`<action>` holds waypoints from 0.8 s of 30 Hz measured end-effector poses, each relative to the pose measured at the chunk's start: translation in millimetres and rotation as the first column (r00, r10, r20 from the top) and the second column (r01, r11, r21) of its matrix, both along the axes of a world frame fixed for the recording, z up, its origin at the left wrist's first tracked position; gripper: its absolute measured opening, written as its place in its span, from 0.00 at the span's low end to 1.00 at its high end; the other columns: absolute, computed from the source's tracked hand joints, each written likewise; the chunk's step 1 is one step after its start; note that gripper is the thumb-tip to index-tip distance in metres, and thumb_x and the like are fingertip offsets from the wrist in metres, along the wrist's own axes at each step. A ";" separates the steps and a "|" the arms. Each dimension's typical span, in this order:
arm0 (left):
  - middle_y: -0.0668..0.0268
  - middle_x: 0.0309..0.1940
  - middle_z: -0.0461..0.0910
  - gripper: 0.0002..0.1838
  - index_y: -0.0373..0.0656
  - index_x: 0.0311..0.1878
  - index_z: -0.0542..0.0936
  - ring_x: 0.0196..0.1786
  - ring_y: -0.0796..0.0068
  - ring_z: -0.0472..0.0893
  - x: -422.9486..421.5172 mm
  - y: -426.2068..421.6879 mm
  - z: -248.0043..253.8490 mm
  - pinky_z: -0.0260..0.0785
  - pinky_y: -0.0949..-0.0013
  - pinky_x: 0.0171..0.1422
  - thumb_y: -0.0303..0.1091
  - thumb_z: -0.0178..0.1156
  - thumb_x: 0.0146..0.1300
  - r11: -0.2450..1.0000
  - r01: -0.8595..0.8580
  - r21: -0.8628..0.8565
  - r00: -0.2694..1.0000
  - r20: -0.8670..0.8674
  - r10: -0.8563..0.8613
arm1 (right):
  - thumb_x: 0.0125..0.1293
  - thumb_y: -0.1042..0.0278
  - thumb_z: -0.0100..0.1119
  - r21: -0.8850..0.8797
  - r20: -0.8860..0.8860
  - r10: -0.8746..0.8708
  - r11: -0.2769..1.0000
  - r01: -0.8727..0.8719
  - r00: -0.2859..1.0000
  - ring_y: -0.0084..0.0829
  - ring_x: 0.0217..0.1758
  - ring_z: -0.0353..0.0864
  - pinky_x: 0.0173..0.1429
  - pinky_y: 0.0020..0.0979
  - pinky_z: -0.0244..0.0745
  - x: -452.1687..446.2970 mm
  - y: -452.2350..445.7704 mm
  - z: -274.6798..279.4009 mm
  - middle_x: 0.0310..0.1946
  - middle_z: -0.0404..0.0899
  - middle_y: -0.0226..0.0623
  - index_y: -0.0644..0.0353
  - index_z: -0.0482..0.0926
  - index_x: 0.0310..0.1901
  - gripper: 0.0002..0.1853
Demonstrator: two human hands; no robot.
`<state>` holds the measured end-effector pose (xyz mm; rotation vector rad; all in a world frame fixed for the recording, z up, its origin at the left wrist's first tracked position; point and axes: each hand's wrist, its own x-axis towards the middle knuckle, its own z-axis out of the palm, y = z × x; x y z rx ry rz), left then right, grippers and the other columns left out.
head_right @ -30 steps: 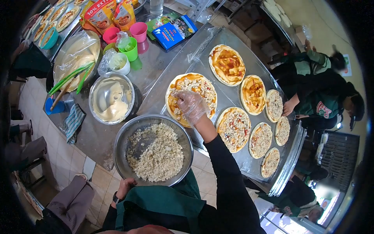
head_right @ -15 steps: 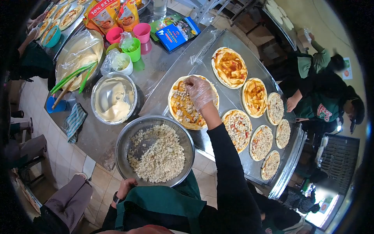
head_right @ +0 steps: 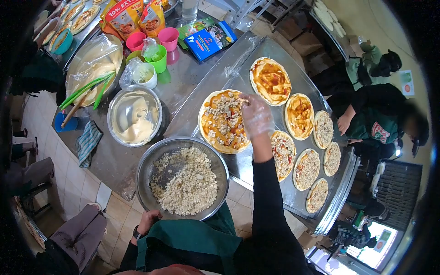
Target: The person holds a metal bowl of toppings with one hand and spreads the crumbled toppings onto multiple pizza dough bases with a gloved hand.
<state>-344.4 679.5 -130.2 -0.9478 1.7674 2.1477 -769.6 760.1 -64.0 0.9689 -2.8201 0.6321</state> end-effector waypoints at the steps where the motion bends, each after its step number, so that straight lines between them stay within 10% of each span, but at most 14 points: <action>1: 0.64 0.21 0.72 0.46 0.35 0.23 0.72 0.27 0.73 0.72 -0.8 -1.1 1.7 0.63 0.71 0.32 0.77 0.27 0.49 1.000 0.016 -0.002 1.000 0.004 -0.016 | 0.53 0.69 0.55 0.018 0.004 -0.009 1.000 0.009 1.000 0.33 0.31 0.78 0.38 0.29 0.73 16.4 -0.1 12.3 0.33 0.79 0.40 0.54 0.80 0.33 0.06; 3: 0.64 0.21 0.72 0.46 0.36 0.23 0.72 0.27 0.74 0.71 -5.2 -4.6 7.5 0.63 0.71 0.32 0.77 0.27 0.49 0.999 0.048 -0.002 0.999 0.012 -0.048 | 0.55 0.64 0.56 -0.319 0.463 0.104 0.946 0.056 0.880 0.31 0.31 0.78 0.38 0.28 0.73 59.3 4.1 20.8 0.33 0.78 0.38 0.54 0.80 0.34 0.07; 6: 0.70 0.17 0.67 0.02 0.37 0.20 0.69 0.21 0.81 0.65 -17.5 -1.8 20.0 0.58 0.76 0.26 0.23 0.50 0.43 0.895 -0.315 0.317 0.949 0.086 0.304 | 0.55 0.65 0.59 -0.183 0.574 0.450 0.885 -0.429 0.684 0.30 0.32 0.78 0.38 0.28 0.74 120.8 25.1 -0.4 0.28 0.77 0.36 0.56 0.78 0.39 0.10; 9: 0.70 0.18 0.67 0.01 0.36 0.21 0.69 0.21 0.81 0.66 -20.4 -3.6 23.8 0.58 0.76 0.25 0.23 0.50 0.43 0.917 -0.299 0.266 0.954 0.087 0.286 | 0.57 0.66 0.54 -0.048 0.397 0.705 0.655 -0.754 0.587 0.39 0.35 0.75 0.37 0.35 0.73 180.8 48.3 -35.2 0.34 0.73 0.40 0.56 0.70 0.48 0.17; 12: 0.70 0.18 0.68 0.01 0.36 0.22 0.69 0.21 0.81 0.66 -21.9 -2.8 24.3 0.59 0.76 0.25 0.24 0.49 0.43 0.884 -0.354 0.304 0.933 0.175 0.314 | 0.55 0.61 0.51 0.234 0.479 0.596 0.621 -0.748 0.644 0.40 0.39 0.74 0.40 0.38 0.72 216.0 46.3 -37.0 0.36 0.70 0.43 0.61 0.67 0.48 0.20; 19: 0.69 0.18 0.69 0.03 0.36 0.23 0.70 0.21 0.80 0.67 -13.9 -0.3 18.3 0.60 0.75 0.26 0.25 0.49 0.44 0.914 -0.295 0.278 0.954 0.131 0.268 | 0.53 0.67 0.52 0.250 0.640 0.632 0.367 -0.896 0.437 0.39 0.37 0.75 0.39 0.35 0.73 209.7 55.2 -40.5 0.34 0.72 0.43 0.62 0.71 0.42 0.14; 24: 0.69 0.17 0.68 0.02 0.37 0.22 0.69 0.21 0.80 0.67 -11.8 1.4 16.7 0.60 0.75 0.25 0.25 0.50 0.44 0.901 -0.317 0.296 0.948 0.114 0.296 | 0.53 0.65 0.57 -0.235 0.755 0.541 0.752 -0.616 0.372 0.31 0.39 0.76 0.41 0.29 0.73 166.1 55.0 -15.8 0.35 0.75 0.36 0.59 0.75 0.37 0.10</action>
